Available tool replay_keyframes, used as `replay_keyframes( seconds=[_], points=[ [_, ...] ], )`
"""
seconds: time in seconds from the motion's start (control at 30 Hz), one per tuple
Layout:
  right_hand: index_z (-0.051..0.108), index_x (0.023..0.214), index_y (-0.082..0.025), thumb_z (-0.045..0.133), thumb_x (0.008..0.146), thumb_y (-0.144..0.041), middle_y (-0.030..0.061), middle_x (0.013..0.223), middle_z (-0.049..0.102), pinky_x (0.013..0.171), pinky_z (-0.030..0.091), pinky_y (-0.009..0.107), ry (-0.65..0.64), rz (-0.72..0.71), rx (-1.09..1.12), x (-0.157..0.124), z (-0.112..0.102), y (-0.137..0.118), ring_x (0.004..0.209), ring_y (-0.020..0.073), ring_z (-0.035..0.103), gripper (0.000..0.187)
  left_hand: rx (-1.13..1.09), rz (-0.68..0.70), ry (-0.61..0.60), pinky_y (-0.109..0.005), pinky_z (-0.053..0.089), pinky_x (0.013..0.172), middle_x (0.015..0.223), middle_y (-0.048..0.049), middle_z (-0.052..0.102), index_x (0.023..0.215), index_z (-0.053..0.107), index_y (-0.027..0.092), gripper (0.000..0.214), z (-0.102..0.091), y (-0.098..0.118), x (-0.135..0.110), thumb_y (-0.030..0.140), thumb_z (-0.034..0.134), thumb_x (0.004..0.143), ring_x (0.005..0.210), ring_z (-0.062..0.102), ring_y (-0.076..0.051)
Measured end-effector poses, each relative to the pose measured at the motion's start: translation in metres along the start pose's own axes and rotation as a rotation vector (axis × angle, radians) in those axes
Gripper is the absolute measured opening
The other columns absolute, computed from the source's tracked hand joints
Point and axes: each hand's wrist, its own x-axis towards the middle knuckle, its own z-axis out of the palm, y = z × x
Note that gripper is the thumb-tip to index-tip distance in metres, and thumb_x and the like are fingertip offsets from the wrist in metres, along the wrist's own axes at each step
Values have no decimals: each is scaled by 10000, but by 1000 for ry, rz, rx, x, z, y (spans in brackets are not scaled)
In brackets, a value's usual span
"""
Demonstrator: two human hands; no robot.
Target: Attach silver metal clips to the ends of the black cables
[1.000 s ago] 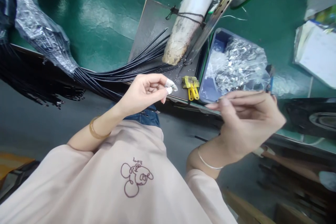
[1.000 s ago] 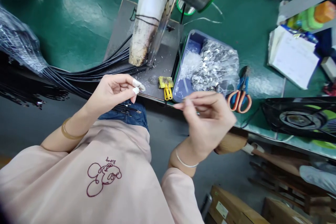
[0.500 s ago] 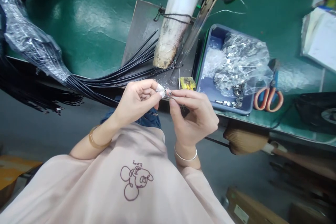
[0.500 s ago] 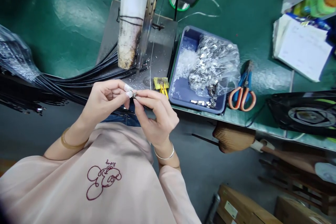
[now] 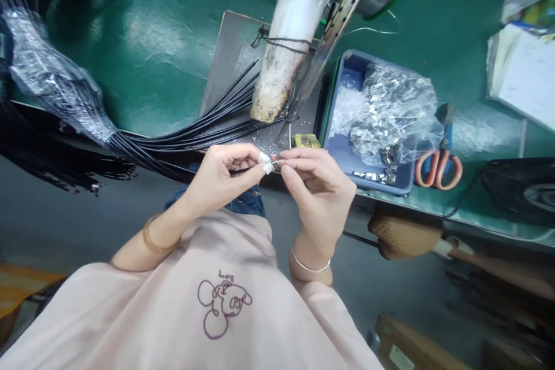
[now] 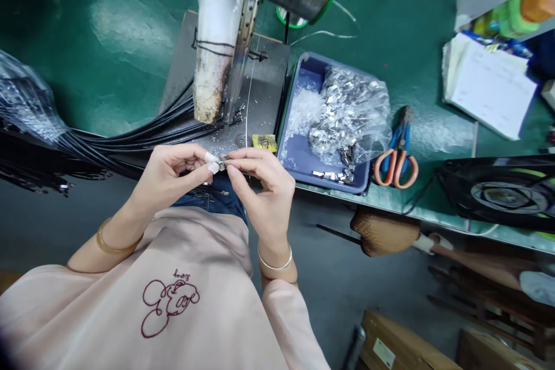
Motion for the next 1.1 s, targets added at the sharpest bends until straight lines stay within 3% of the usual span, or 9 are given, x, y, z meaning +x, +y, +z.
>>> replay_keyframes(
  seconds=[0.2,0.37,0.5,0.63,0.7,0.77,0.9,1.1],
  points=[
    [772,893,-255,734,881,-144,10,957,764,724,645,273,-17,15,21,2,0,-2,900,154,748,118,124,106,23,-194,422,516,697,-19,700,766,736,126,81,-1,-4,-2,166,731,836,576,549,-87],
    [768,883,-251,729,876,-116,7,959,760,738,642,256,-32,19,27,3,-2,-1,911,143,750,141,335,307,39,-206,398,513,656,9,673,796,729,134,76,-2,-6,-3,141,727,872,530,478,-78],
    [751,867,-237,718,879,-112,14,970,750,751,645,270,-20,20,6,3,-1,-1,900,149,760,130,589,514,78,-240,485,644,723,-14,726,810,722,161,146,0,-10,-4,156,662,943,632,603,-117],
    [710,831,-231,698,872,-83,16,993,747,827,658,332,57,-58,-59,-4,7,-1,921,166,764,155,675,596,100,-245,514,698,784,-30,760,828,699,173,201,4,-15,-7,163,581,991,692,665,-132],
    [710,867,-238,700,862,-66,21,1035,751,863,659,353,134,-160,-149,-9,12,0,962,174,761,172,586,537,75,-218,491,633,750,-19,739,843,679,161,178,5,-15,-9,141,571,982,628,633,-110],
    [721,904,-249,707,862,-71,24,1052,754,860,661,361,177,-222,-199,-13,16,0,980,181,759,183,434,384,31,-195,446,549,648,17,673,809,647,159,184,4,-12,-11,137,564,972,534,563,-85],
    [752,919,-263,706,904,-145,14,998,757,836,662,381,145,-91,-55,-15,16,3,927,186,764,128,109,62,-93,-176,408,485,552,40,596,756,627,157,199,-4,-1,-11,167,571,946,471,506,-70],
    [778,935,-270,725,914,-214,21,1010,763,852,657,385,44,-2,-2,-11,10,4,914,184,763,81,-36,-73,-173,-187,418,506,566,10,628,743,671,138,213,-10,4,-8,259,662,918,503,532,-80]
  ],
)
